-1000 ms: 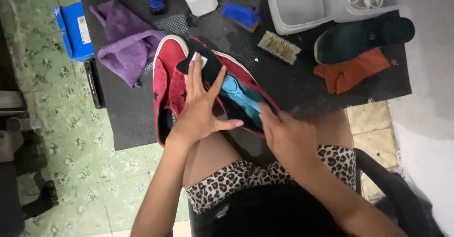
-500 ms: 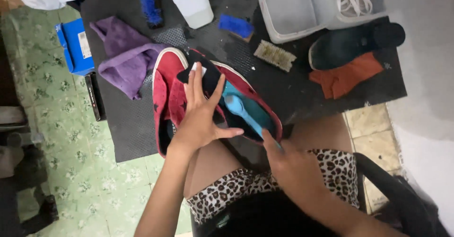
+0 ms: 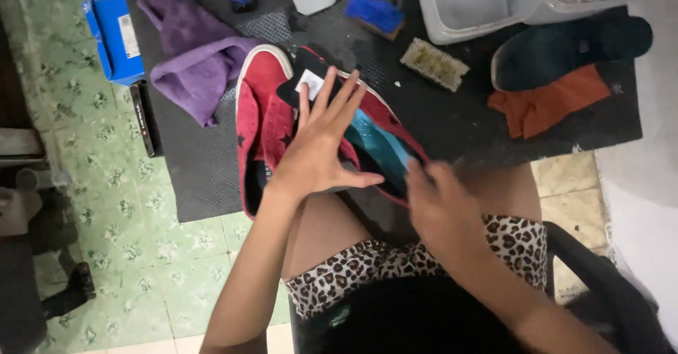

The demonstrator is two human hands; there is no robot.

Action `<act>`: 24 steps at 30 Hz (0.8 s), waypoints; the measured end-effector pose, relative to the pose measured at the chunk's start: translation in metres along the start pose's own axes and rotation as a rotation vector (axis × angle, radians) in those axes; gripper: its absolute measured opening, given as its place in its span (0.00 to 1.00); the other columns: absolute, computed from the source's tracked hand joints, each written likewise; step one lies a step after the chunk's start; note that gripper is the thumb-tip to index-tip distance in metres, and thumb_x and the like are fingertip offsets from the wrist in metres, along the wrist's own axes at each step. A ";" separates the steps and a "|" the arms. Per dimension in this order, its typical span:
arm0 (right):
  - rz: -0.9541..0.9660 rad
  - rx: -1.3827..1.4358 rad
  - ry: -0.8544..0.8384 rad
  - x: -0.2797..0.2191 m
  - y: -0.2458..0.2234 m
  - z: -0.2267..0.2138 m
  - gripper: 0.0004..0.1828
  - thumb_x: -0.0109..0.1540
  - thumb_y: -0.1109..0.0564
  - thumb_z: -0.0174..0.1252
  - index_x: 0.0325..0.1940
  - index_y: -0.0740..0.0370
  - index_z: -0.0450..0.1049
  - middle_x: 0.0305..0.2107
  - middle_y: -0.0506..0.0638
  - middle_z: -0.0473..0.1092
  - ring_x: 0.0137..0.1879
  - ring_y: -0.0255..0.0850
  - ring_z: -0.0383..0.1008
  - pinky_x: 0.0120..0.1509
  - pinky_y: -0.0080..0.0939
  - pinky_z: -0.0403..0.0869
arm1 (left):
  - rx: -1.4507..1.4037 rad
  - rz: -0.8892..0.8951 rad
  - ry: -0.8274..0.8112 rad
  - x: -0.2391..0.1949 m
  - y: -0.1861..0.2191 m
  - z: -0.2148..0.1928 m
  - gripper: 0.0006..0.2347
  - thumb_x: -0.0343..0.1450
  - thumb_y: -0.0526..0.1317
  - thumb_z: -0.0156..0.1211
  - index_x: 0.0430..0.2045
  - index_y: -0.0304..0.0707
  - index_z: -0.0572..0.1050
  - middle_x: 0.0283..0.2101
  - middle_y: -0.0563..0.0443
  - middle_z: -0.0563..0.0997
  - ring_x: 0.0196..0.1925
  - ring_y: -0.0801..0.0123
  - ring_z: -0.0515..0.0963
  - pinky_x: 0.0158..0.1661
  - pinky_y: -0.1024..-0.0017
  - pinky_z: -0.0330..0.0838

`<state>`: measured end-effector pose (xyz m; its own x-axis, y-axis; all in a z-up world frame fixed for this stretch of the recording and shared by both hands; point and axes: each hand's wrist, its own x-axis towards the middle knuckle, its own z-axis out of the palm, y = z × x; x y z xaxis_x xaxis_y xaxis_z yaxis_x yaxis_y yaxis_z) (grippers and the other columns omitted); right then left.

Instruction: The person cleans the inside of a red shoe using a blue toothbrush and a purple cloth. They scrub the interior surfaces and wipe the shoe with the cloth while seated at a table with cleaning supplies.

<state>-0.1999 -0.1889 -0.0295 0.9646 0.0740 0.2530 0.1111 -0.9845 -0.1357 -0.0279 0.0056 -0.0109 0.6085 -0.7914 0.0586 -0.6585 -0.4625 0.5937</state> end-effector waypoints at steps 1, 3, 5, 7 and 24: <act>0.008 -0.002 -0.003 0.014 -0.003 -0.004 0.17 0.69 0.58 0.55 0.63 0.61 0.74 0.39 0.51 0.66 0.30 0.42 0.69 0.28 0.39 0.68 | -0.004 0.005 -0.007 0.000 0.001 0.000 0.56 0.59 0.65 0.78 0.75 0.36 0.47 0.79 0.42 0.45 0.81 0.44 0.34 0.72 0.32 0.22; -0.020 0.023 0.001 0.046 -0.011 -0.010 0.15 0.69 0.64 0.57 0.59 0.67 0.77 0.37 0.52 0.63 0.19 0.38 0.62 0.20 0.35 0.63 | -0.082 -0.008 -0.019 -0.001 0.002 -0.006 0.53 0.63 0.60 0.77 0.75 0.38 0.45 0.80 0.43 0.42 0.82 0.44 0.31 0.74 0.37 0.21; 0.012 0.026 -0.083 0.046 -0.009 -0.027 0.16 0.66 0.63 0.58 0.58 0.64 0.77 0.43 0.53 0.62 0.21 0.41 0.68 0.20 0.39 0.68 | -0.116 -0.011 -0.011 -0.003 0.000 -0.008 0.50 0.65 0.61 0.72 0.75 0.39 0.47 0.80 0.44 0.44 0.82 0.46 0.32 0.74 0.36 0.21; 0.052 0.014 -0.159 0.036 -0.004 -0.044 0.17 0.63 0.61 0.59 0.57 0.62 0.77 0.50 0.53 0.62 0.22 0.44 0.75 0.20 0.42 0.74 | -0.152 0.005 0.001 -0.002 0.001 -0.007 0.46 0.67 0.62 0.67 0.75 0.40 0.49 0.80 0.46 0.45 0.82 0.47 0.32 0.74 0.35 0.20; -0.252 -0.140 -0.031 0.056 -0.012 -0.024 0.14 0.65 0.60 0.55 0.53 0.68 0.76 0.44 0.52 0.64 0.29 0.34 0.76 0.33 0.30 0.72 | -0.197 0.006 0.064 0.001 0.003 0.004 0.30 0.59 0.44 0.65 0.57 0.30 0.69 0.78 0.35 0.46 0.78 0.32 0.34 0.68 0.32 0.19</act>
<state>-0.1527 -0.1769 0.0090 0.9178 0.3217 0.2327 0.3162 -0.9467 0.0619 -0.0304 0.0019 -0.0122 0.6359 -0.7640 0.1092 -0.5665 -0.3660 0.7384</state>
